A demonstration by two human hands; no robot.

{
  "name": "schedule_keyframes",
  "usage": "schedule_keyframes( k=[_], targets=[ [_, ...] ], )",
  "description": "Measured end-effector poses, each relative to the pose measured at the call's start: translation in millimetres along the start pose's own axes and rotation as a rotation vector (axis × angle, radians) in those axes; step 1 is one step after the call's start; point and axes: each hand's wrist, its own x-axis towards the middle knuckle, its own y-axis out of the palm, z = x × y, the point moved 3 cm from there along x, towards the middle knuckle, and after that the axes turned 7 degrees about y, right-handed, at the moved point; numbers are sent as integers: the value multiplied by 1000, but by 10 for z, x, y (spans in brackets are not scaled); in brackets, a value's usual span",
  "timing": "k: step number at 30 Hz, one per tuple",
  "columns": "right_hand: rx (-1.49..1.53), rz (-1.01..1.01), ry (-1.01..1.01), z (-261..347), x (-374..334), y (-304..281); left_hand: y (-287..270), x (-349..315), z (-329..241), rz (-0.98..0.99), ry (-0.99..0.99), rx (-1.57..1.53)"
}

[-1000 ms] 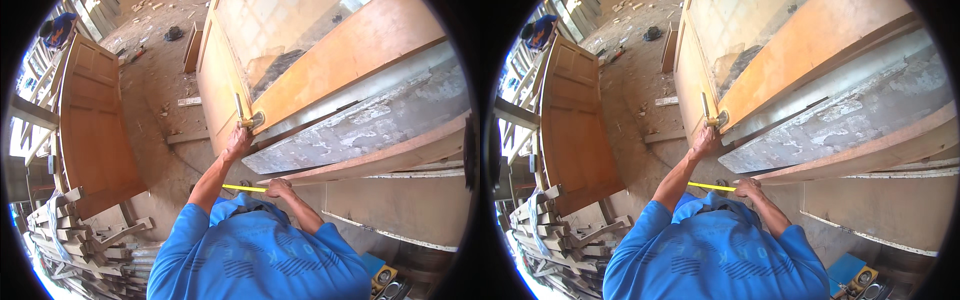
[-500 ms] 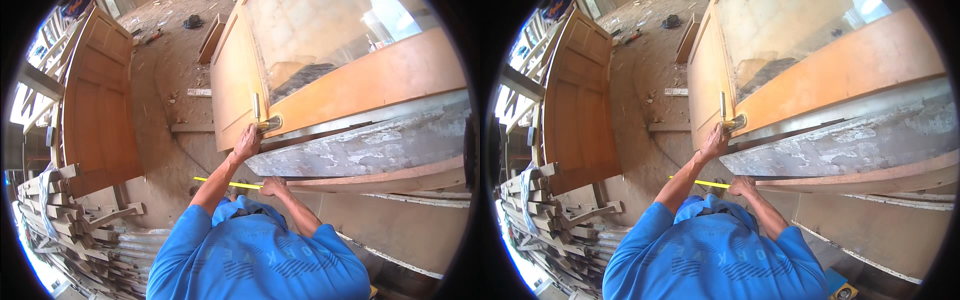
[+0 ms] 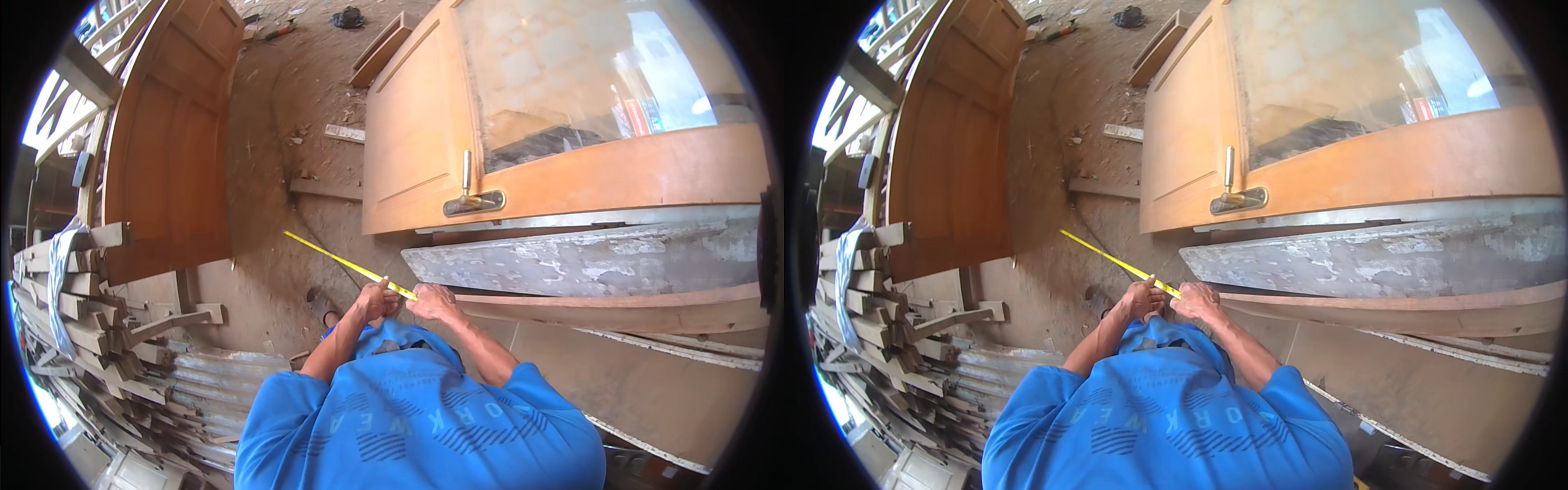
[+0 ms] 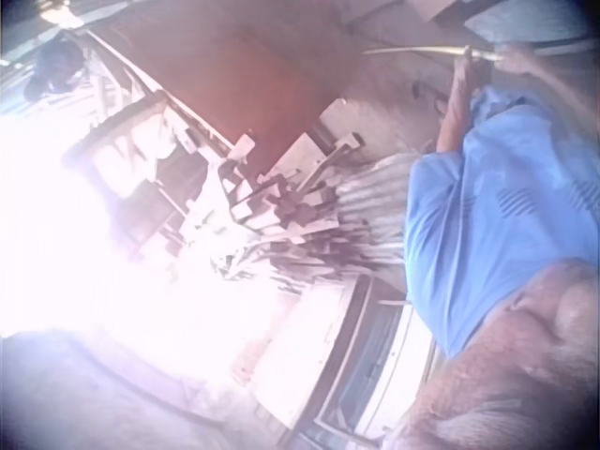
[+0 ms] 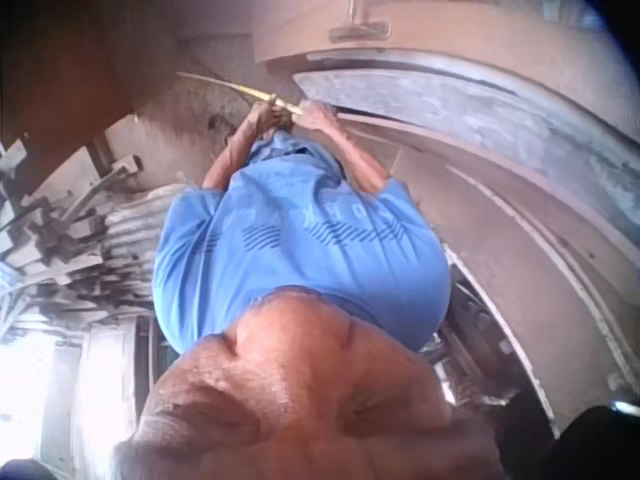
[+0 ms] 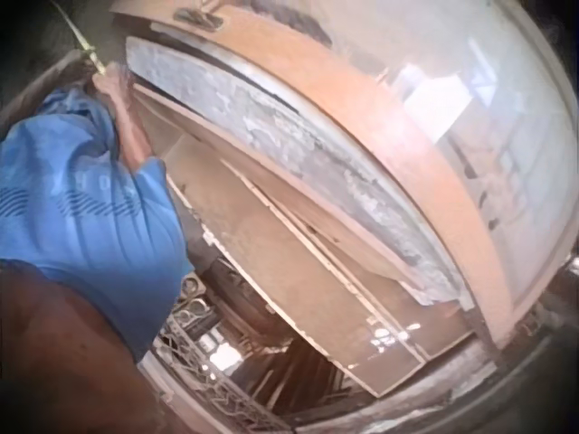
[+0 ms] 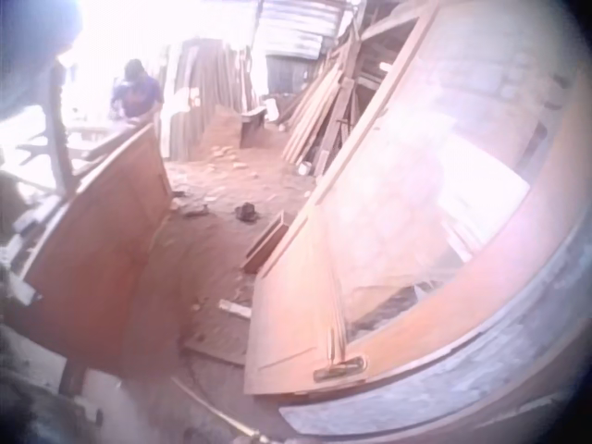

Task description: The person measures the dimensions of a wooden door using a tape measure, then walks across the workshop to measure another wooden door leaning against a wall.

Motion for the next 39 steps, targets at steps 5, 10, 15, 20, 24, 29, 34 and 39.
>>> schedule_keyframes(
  k=[5, 10, 15, 20, 24, 29, 34, 39],
  targets=[
    [138, -143, -123, 312, -245, 25, -293, 15, -114, -153, 121, 5],
    [59, -79, -169, 204, -294, -85, -477, -42, -364, -190, 177, -35],
    [-114, -109, -135, -26, -402, -503, -1015, -92, -622, -322, 185, 41],
    [-311, -193, -23, 188, -204, -861, -1517, -180, -678, -234, 361, 214],
    [-418, -308, -37, 524, -43, -1092, -2268, -223, -327, -430, 422, 556],
    [-489, -214, 43, 633, 419, -1090, -2970, -789, 156, -527, 263, 761],
    [-599, -267, 109, 884, 395, -1268, -3798, -802, 1005, -697, 242, 614],
    [-625, -256, 181, 895, 535, -1245, -3527, -944, 849, -711, 228, 489]
  ],
)
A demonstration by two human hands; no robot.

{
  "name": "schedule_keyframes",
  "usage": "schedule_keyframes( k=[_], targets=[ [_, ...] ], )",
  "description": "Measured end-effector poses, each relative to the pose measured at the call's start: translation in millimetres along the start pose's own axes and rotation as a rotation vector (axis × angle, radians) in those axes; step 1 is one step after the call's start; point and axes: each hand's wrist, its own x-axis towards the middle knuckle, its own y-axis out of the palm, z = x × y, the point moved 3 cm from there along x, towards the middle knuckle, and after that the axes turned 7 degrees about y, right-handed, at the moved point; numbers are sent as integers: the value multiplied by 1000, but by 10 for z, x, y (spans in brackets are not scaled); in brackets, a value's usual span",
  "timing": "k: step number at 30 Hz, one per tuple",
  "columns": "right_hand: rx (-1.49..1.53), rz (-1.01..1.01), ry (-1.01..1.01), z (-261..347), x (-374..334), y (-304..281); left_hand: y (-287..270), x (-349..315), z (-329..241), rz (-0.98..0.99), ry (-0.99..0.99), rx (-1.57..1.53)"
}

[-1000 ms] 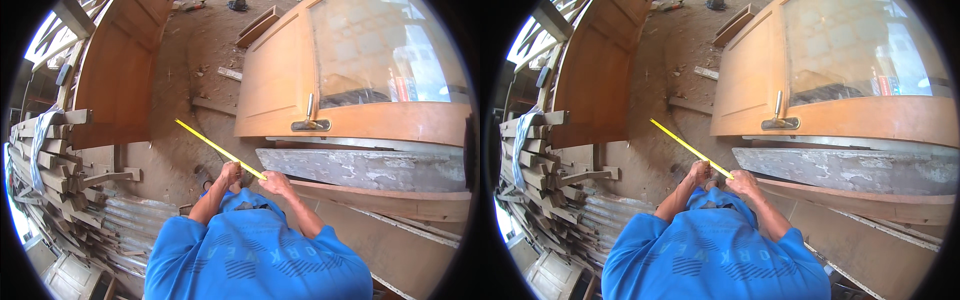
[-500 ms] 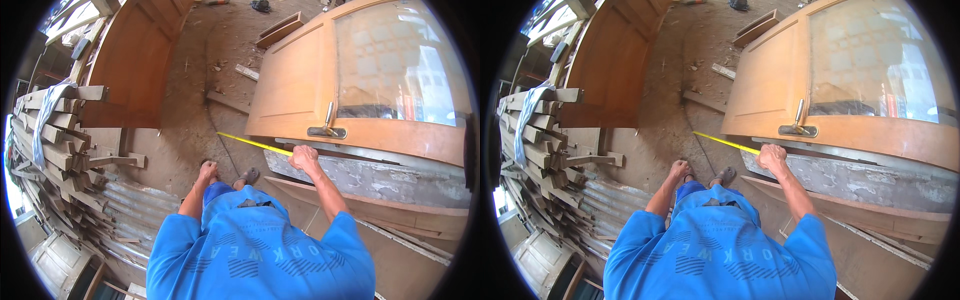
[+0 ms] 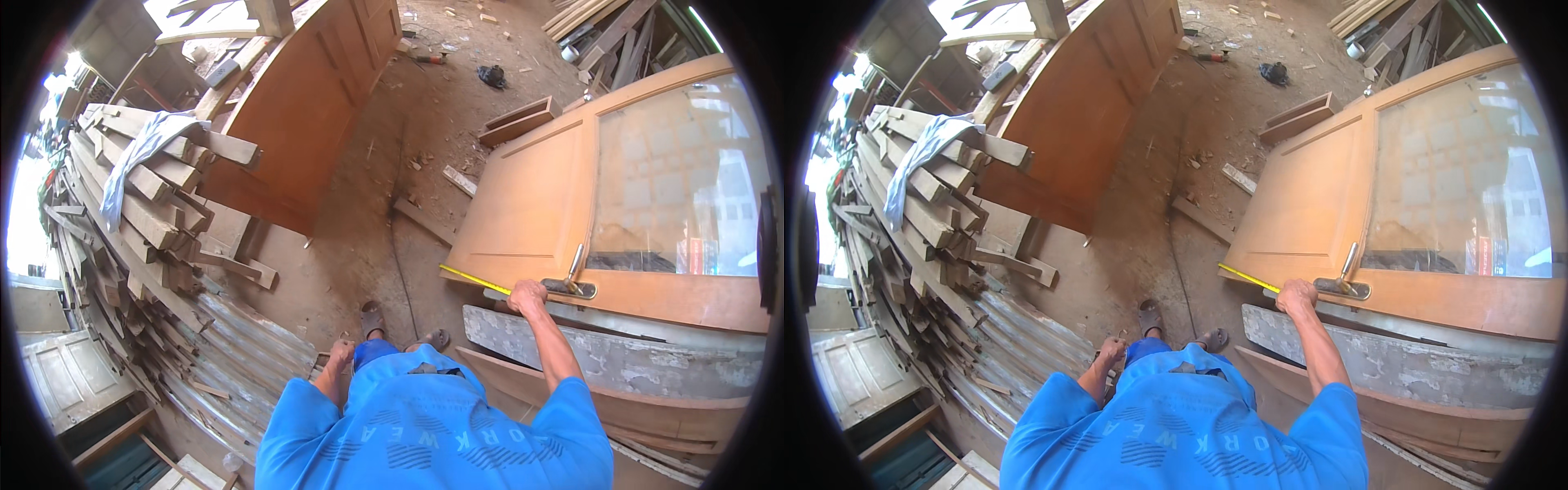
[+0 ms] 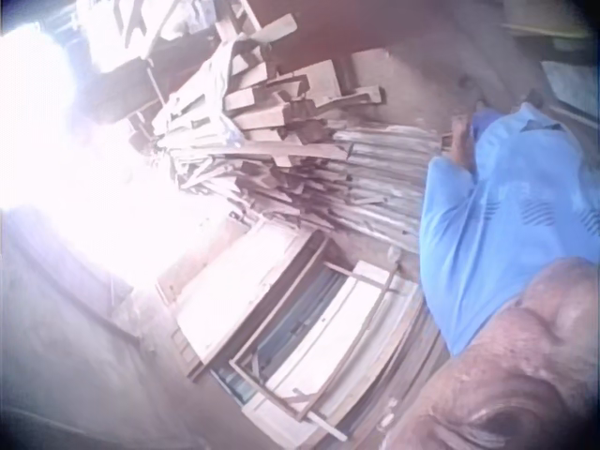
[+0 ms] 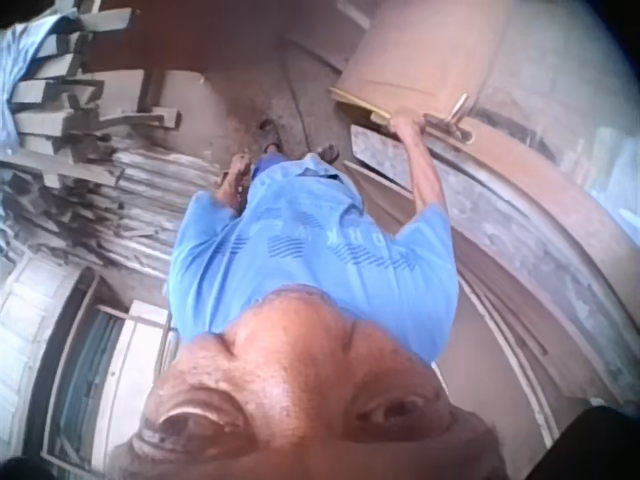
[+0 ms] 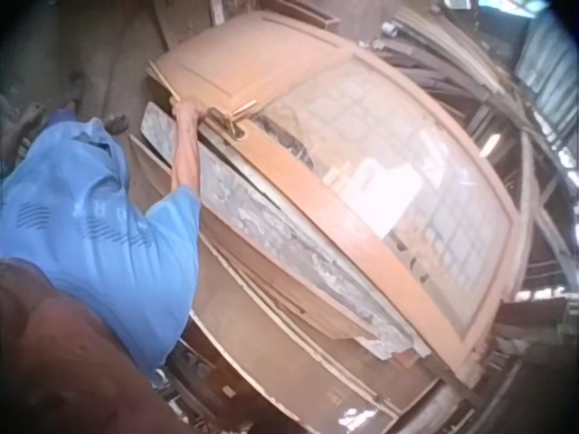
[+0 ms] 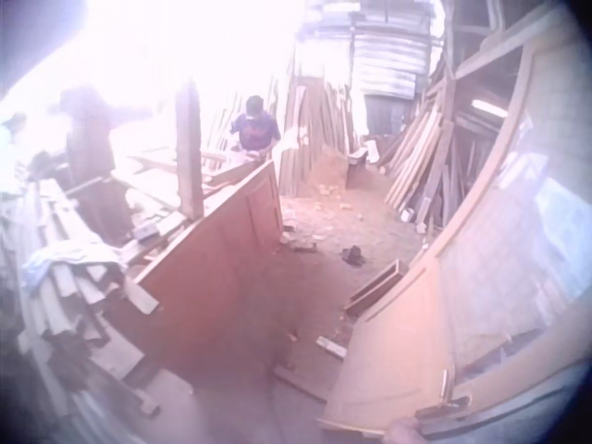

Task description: The person measures the dimensions of a wooden door using a tape measure, then walks across the workshop to measure another wooden door leaning against a wall.

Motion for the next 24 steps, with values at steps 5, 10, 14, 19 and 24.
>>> schedule_keyframes(
  k=[5, 10, 14, 19, 24],
  targets=[
    [-18, 12, 50, -17, -40, -85, 134, 9, -441, 70, 150, -6],
    [-40, 26, 61, -69, -174, -162, 231, 52, -649, 137, 169, -131],
    [-58, -38, 30, -180, -172, -113, 157, 263, -520, 186, 186, -144],
    [23, -18, 52, -248, -143, -101, -88, 76, -326, 152, 71, -204],
    [58, 5, 124, -296, -240, -199, -233, 126, -54, 65, 57, -157]
  ],
)
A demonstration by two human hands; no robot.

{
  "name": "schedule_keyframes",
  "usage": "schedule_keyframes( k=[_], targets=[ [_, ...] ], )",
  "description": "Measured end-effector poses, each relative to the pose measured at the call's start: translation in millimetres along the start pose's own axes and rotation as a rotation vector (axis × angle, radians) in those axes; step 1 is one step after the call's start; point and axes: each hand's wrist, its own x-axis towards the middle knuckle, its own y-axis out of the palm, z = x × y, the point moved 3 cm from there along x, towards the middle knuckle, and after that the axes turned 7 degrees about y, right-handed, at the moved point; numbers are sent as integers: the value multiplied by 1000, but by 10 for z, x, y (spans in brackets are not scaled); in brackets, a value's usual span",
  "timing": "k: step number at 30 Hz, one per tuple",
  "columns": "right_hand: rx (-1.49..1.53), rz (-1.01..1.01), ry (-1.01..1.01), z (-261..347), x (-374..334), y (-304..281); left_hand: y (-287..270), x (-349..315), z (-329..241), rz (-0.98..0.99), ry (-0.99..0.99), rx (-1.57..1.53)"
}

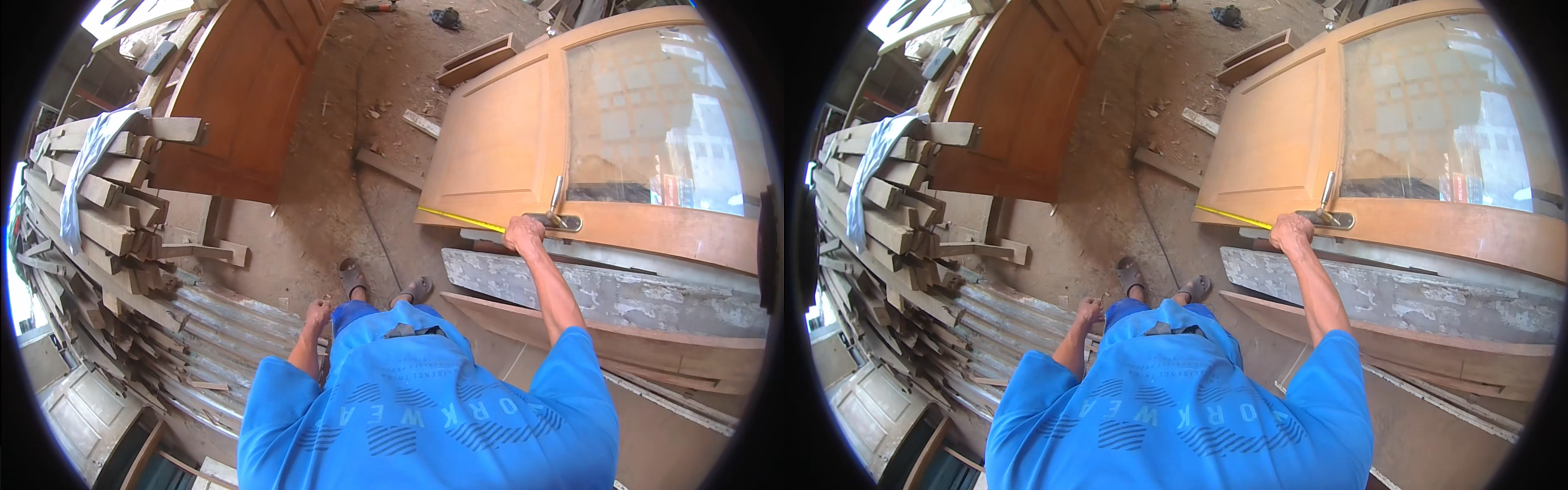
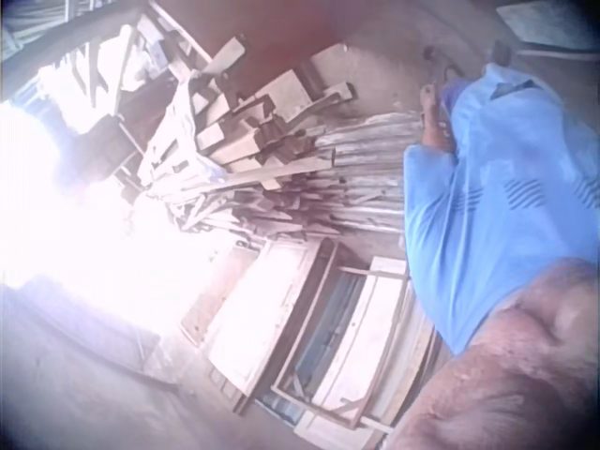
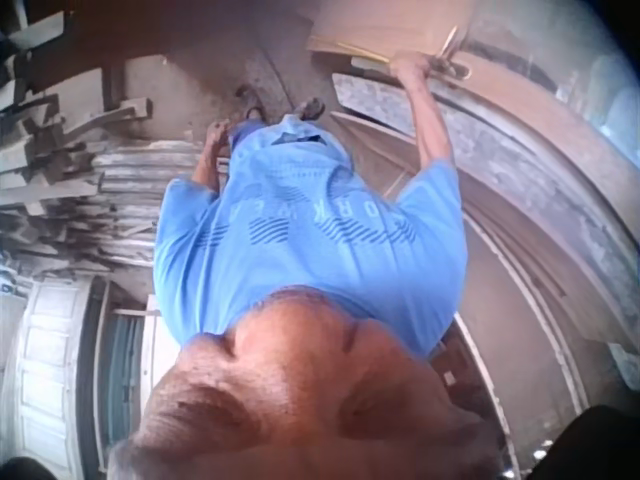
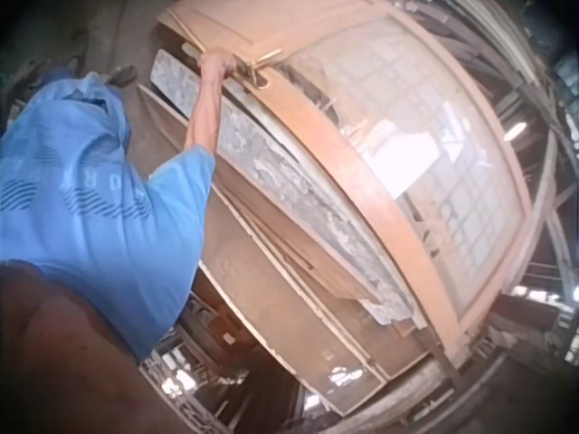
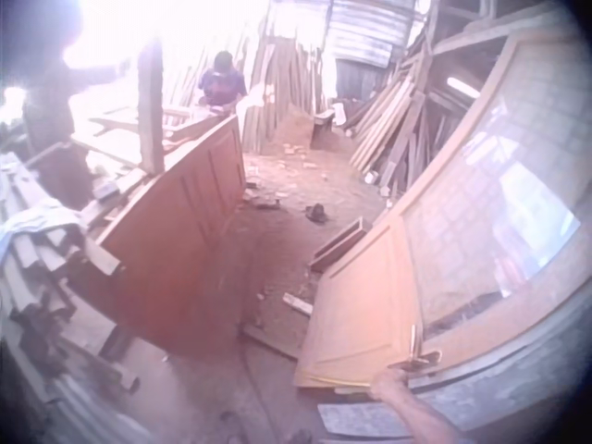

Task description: The person measures the dimensions of a wooden door using a tape measure, then walks across the workshop to measure another wooden door leaning against a wall.

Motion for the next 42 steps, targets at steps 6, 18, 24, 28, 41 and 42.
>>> schedule_keyframes(
  k=[6, 18, 24, 28, 41, 42],
  targets=[
    [-40, 5, 44, -20, 146, 108, 49, 59, 39, 74, -18, -41],
    [-176, -144, -109, 218, -96, -165, 489, -38, -491, 122, -19, 16],
    [-181, -191, -56, -43, 78, -859, 452, 47, -532, 148, -48, 14],
    [-196, -83, 46, -330, 182, -1189, 417, 221, -339, 135, -42, 80],
    [-170, -176, 86, -676, 114, -1046, 671, 365, -560, 115, 90, 154],
    [-165, -181, 77, -681, 121, -1020, 681, 356, -621, 119, 93, 161]
  ],
)
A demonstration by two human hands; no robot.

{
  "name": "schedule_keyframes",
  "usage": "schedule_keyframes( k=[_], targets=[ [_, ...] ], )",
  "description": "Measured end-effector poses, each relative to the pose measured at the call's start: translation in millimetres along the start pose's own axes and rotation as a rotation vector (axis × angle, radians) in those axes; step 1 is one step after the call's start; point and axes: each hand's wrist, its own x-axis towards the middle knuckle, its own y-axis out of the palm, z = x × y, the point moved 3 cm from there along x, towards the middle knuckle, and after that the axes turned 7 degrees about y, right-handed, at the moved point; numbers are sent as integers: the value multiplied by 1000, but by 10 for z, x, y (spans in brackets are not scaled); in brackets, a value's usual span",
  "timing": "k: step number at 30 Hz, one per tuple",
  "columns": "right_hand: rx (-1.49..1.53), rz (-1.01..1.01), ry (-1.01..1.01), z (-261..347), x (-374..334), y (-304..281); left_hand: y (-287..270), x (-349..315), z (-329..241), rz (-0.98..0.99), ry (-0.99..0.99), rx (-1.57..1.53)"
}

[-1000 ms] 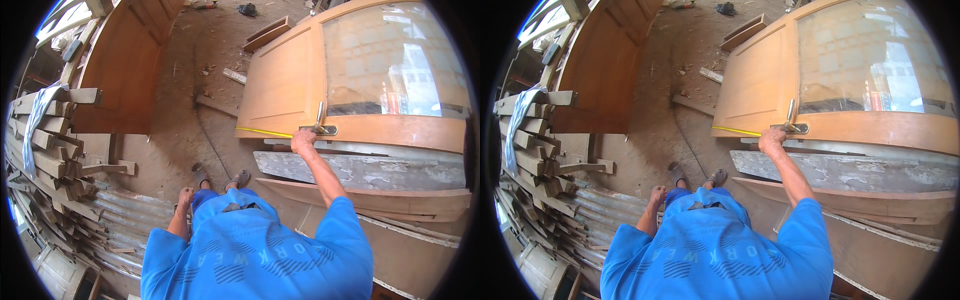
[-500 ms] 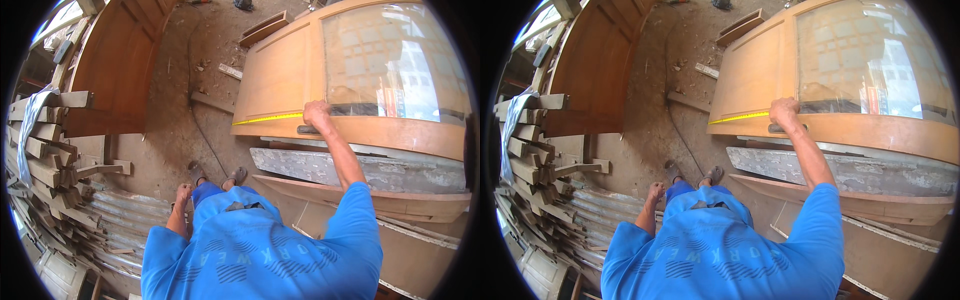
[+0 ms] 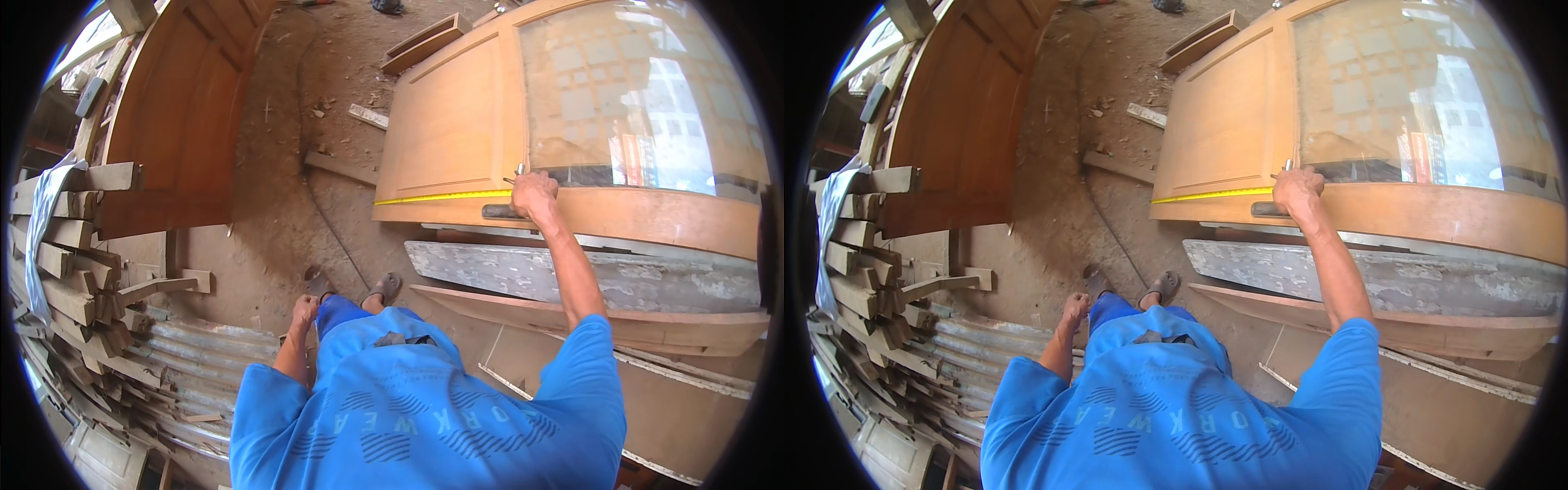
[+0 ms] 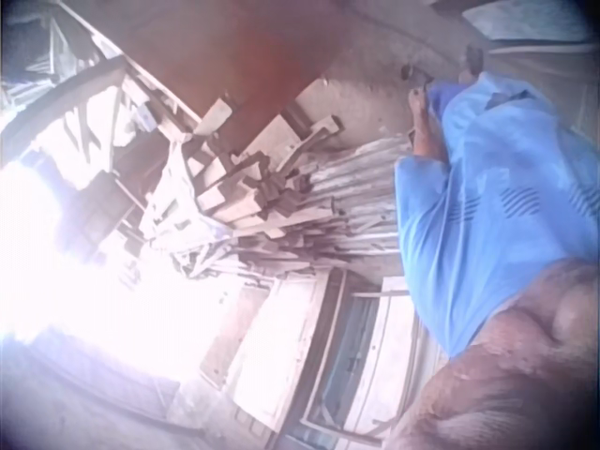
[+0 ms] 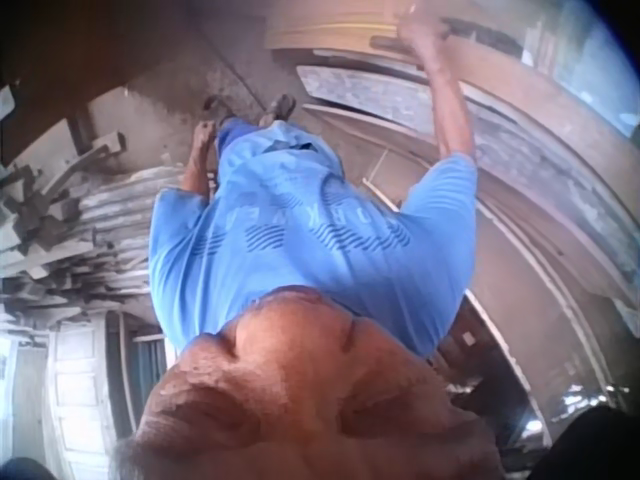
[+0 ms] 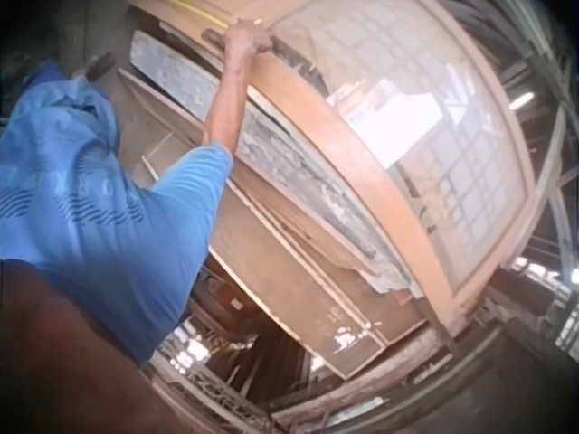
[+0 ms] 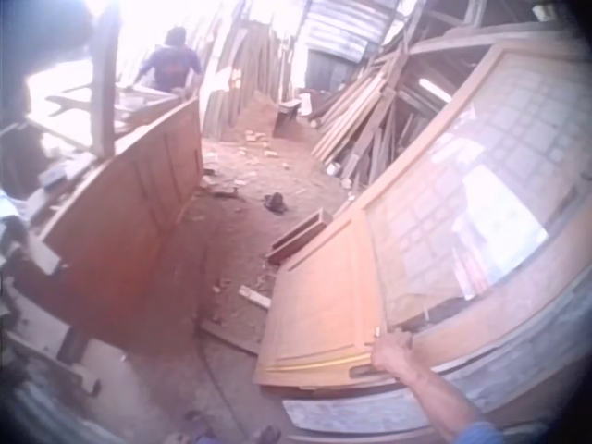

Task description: The person measures the dimensions of a wooden door using a tape measure, then walks across the workshop to measure another wooden door leaning against a wall.

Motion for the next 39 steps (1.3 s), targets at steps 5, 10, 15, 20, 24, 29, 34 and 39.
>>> schedule_keyframes(
  k=[5, 10, 15, 20, 24, 29, 34, 39],
  targets=[
    [1, 3, -43, 47, -175, -4, -24, 7, -94, 7, 17, 12],
    [15, -4, -63, 23, -174, 110, -76, 31, 44, 2, -39, 11],
    [55, -33, -110, 87, -333, 110, -113, 4, 154, 32, -39, -33],
    [89, -130, -134, 81, -446, 388, -94, 8, 187, 14, -12, 28],
    [117, -134, -146, 32, -374, 455, -123, 64, 234, 26, 48, -33],
    [129, -120, -186, 122, -377, 402, -163, 36, 299, -49, 54, -123],
    [79, -252, -296, 180, -525, 399, 166, -273, 697, -171, 33, -246],
    [151, -237, -336, 306, 126, 1177, 1020, -600, 1277, -154, -87, -348]
  ],
)
